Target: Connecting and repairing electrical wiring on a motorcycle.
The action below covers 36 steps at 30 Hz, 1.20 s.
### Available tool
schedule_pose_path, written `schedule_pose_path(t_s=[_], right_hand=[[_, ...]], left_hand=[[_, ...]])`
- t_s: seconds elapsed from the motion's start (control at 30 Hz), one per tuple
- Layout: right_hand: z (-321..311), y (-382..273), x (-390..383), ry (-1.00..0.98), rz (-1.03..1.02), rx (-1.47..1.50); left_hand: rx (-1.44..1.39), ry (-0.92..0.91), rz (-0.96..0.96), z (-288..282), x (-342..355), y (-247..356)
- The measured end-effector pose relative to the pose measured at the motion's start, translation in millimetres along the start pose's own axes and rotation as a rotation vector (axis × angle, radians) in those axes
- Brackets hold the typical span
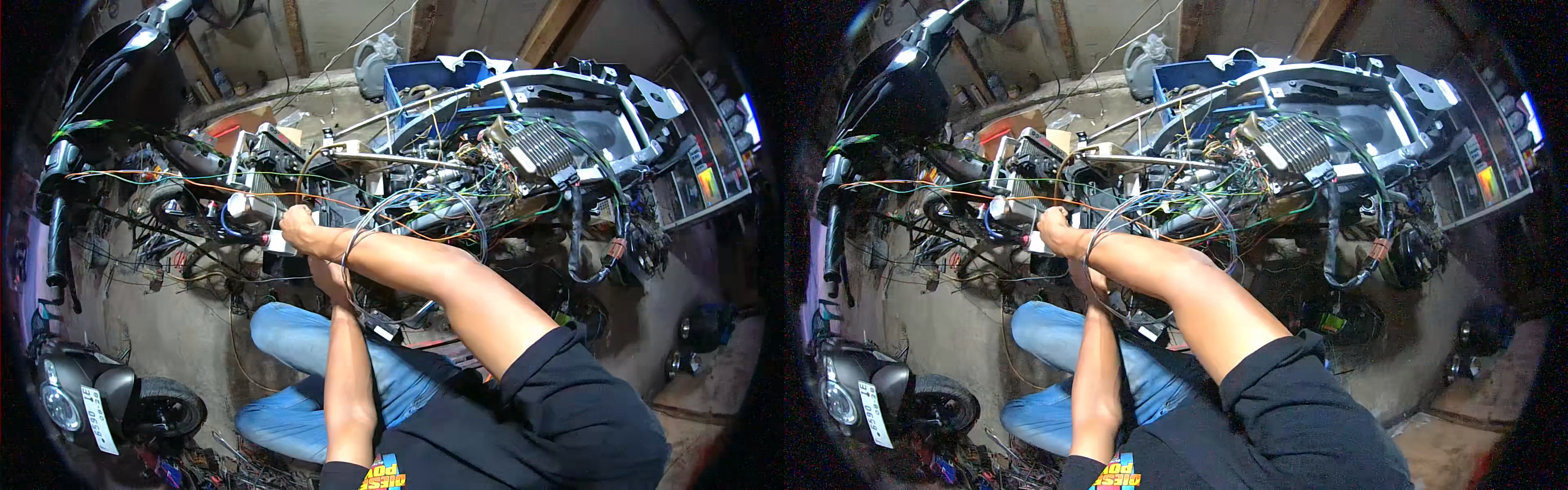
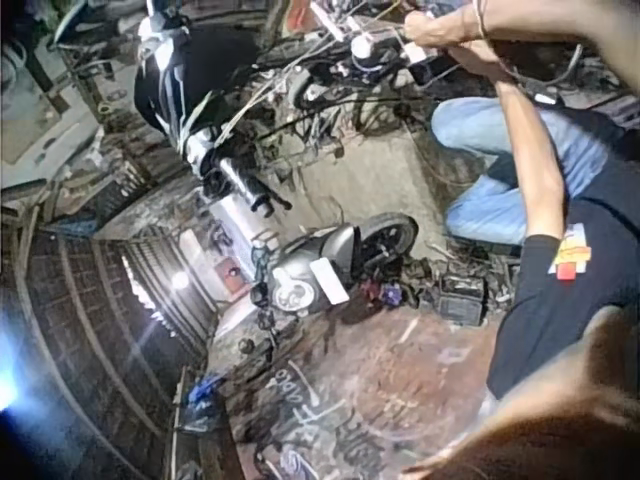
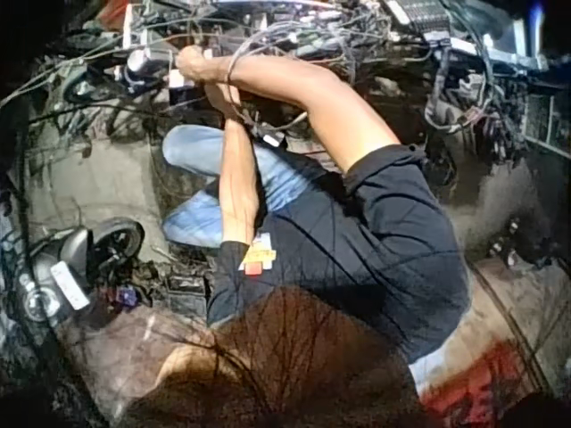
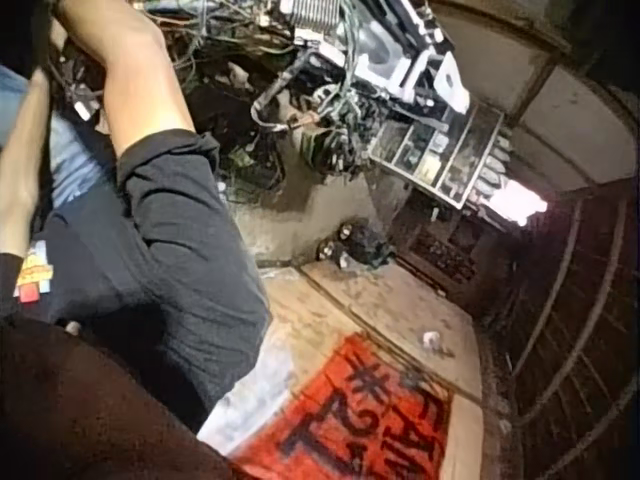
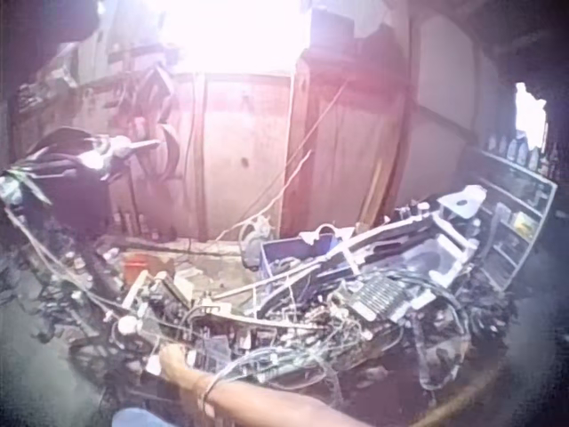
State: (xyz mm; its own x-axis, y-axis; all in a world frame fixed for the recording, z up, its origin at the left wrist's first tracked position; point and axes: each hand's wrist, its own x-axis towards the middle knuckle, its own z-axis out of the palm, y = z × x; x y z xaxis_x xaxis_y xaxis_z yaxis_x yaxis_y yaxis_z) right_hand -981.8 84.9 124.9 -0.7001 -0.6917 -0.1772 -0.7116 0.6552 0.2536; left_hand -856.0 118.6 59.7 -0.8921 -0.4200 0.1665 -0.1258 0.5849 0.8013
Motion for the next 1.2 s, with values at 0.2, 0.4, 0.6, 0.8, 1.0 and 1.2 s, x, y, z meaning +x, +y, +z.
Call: schedule_pose_path(t_s=[0.2, 0.4, 0.6, 0.8, 1.0, 1.2], right_hand=[[19, -10, 13, 0.165, 0.185, -0.021], [8, -3, 0, 0.150, 0.255, 0.252], [-38, 30, -93, 0.443, 0.218, 0.514], [-45, 32, -212, 0.539, 0.358, 1.741], [-42, 14, -346, 0.549, 0.477, 2.278], [-12, -10, -507, 0.615, 1.142, 1.474]], left_hand=[[-0.046, -0.035, -0.167, -5, 0, 0], [-0.163, 0.051, -0.082, 9, 7, -21], [-0.102, 0.072, 0.113, 13, 16, -50], [-0.498, -0.152, -0.597, 20, 39, -55], [-0.739, -0.264, -0.943, -6, 38, -18], [-0.679, -0.201, -1.023, -1, 45, -17]])
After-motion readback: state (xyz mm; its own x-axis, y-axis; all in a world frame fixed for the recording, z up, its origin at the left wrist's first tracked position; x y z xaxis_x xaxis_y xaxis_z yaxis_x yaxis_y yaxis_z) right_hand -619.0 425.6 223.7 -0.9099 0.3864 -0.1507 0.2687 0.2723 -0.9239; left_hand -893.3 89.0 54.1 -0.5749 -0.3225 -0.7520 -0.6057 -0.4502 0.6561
